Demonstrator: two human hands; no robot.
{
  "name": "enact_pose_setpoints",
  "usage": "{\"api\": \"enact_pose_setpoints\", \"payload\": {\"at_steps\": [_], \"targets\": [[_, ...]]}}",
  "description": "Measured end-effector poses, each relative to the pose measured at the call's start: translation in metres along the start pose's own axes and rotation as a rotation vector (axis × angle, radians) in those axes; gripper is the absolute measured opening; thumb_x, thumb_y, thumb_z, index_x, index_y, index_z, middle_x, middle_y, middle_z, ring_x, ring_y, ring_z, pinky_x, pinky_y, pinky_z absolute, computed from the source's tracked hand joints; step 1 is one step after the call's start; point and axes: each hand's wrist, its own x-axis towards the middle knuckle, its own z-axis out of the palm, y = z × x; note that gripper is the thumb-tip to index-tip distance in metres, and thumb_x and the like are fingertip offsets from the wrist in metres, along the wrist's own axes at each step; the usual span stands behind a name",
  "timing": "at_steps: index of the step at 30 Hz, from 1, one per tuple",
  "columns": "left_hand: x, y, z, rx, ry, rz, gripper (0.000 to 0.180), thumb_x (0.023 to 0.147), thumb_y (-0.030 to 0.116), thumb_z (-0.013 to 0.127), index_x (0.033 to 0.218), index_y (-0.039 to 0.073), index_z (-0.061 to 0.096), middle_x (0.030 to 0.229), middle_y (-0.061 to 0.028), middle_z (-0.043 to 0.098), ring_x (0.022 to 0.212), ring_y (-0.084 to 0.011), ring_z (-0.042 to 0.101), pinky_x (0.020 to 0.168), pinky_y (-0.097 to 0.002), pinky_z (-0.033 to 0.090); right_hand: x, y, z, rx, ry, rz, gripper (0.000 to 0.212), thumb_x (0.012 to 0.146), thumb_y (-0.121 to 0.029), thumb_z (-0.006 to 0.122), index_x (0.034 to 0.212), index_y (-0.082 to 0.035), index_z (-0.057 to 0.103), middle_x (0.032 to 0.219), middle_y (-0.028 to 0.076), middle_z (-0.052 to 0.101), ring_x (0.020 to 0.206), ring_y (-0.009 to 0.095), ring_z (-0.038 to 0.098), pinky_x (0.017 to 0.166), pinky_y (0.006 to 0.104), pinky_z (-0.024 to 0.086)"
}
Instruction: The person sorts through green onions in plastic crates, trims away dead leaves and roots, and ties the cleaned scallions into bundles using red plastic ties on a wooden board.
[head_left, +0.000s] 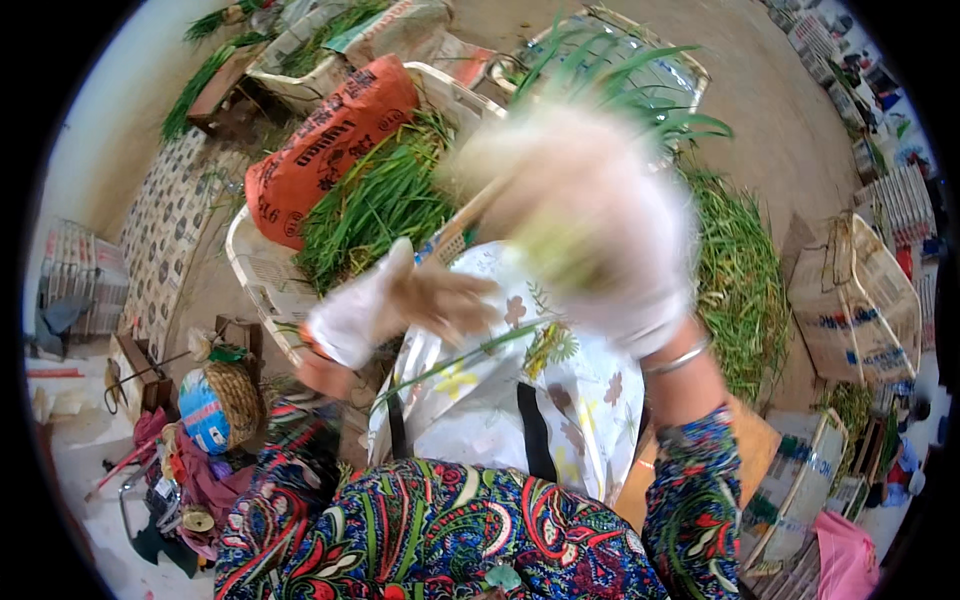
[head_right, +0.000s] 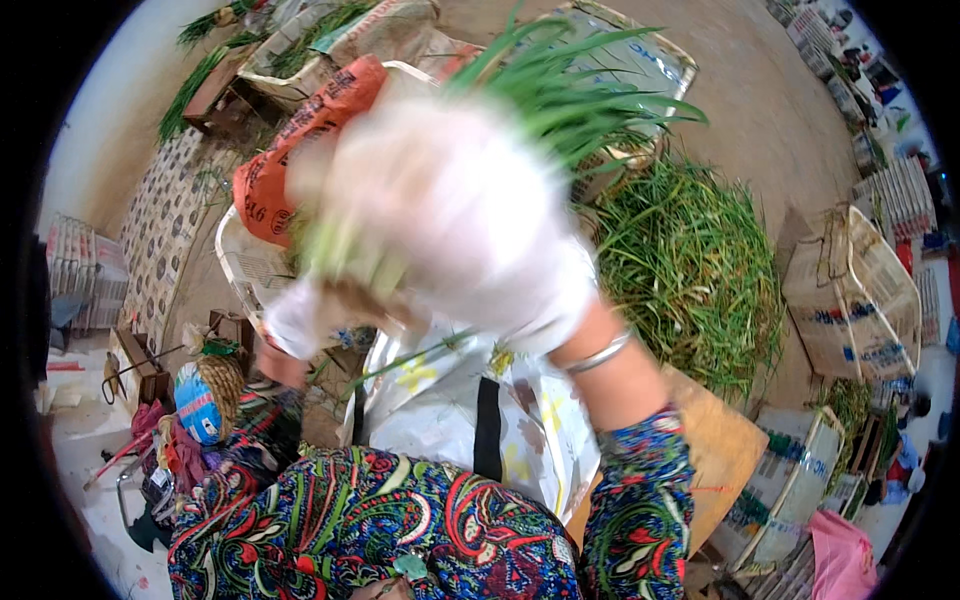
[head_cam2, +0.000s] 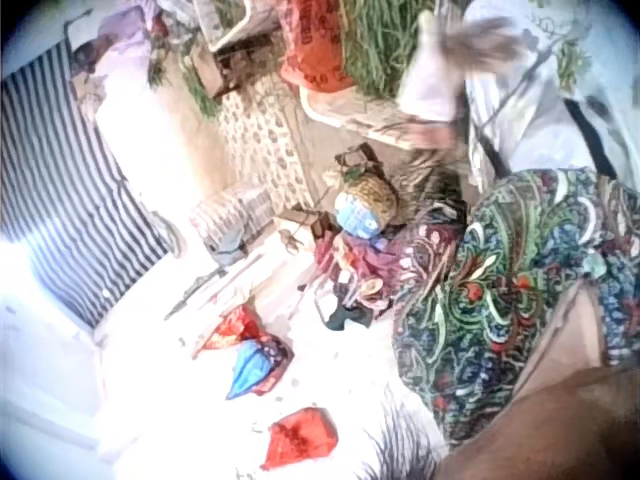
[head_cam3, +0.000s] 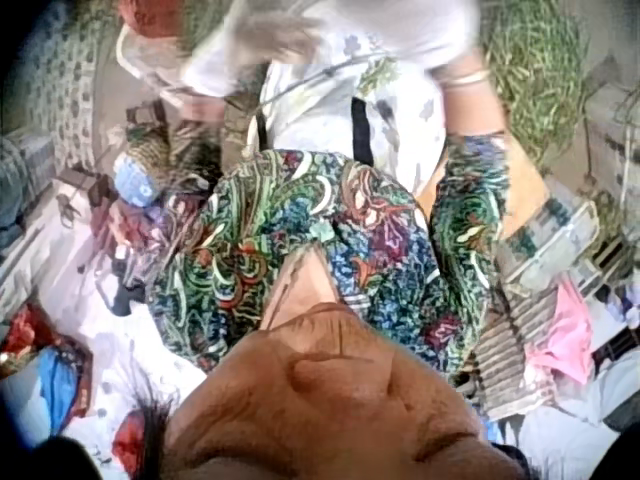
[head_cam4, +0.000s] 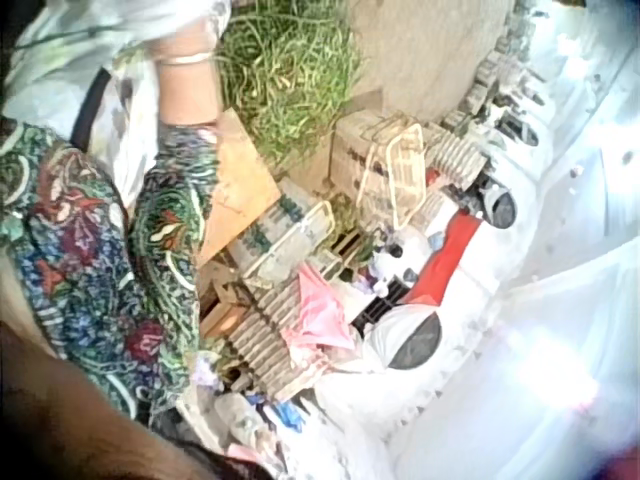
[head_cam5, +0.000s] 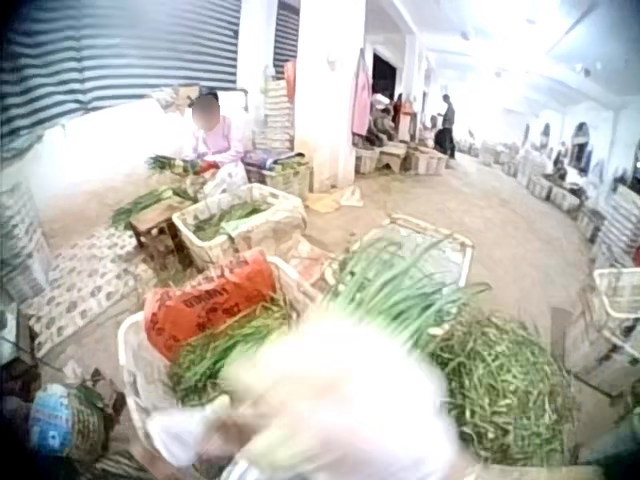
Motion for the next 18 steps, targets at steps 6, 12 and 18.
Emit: {"api": "enact_pose_setpoints", "payload": {"at_steps": [6, 12, 18], "targets": [[0.019, -0.104, 0.000, -1.375, 0.006, -0.099, 0.037, 0.091, 0.040, 0.046, 0.084, 0.005, 0.054, 0.063, -0.0021, 0.054, 0.048, -0.0115, 0.048, 0.046, -0.0235, 0.046, -0.095, -0.034, 0.101, 0.254, -0.466, -0.059, 0.034, 0.067, -0.018, 0.063, 0.100, -0.009, 0.059, 0.097, 0.009, 0.055, 0.101, 0.025, 0.052, 0.085, 0.0378, 0.045], [0.003, -0.142, 0.005, -1.279, -0.094, -0.068, 0.044, 0.093, 0.041, 0.038, 0.104, 0.000, 0.052, 0.090, -0.0081, 0.060, 0.079, -0.0156, 0.059, 0.071, -0.0278, 0.049, -0.122, -0.055, 0.105, 0.422, -0.506, 0.195, 0.036, 0.071, -0.027, 0.062, 0.102, -0.008, 0.059, 0.096, 0.008, 0.058, 0.099, 0.024, 0.054, 0.086, 0.0355, 0.042], [-0.001, -0.142, 0.020, -1.107, -0.056, 0.027, 0.042, 0.092, 0.027, 0.043, 0.127, 0.005, 0.037, 0.119, -0.0142, 0.051, 0.105, -0.0227, 0.053, 0.089, -0.0374, 0.045, -0.129, -0.067, 0.107, 0.585, -0.478, 0.447, 0.023, 0.069, -0.012, 0.058, 0.092, -0.007, 0.061, 0.076, 0.008, 0.059, 0.071, 0.025, 0.057, 0.068, 0.0359, 0.044]]}}
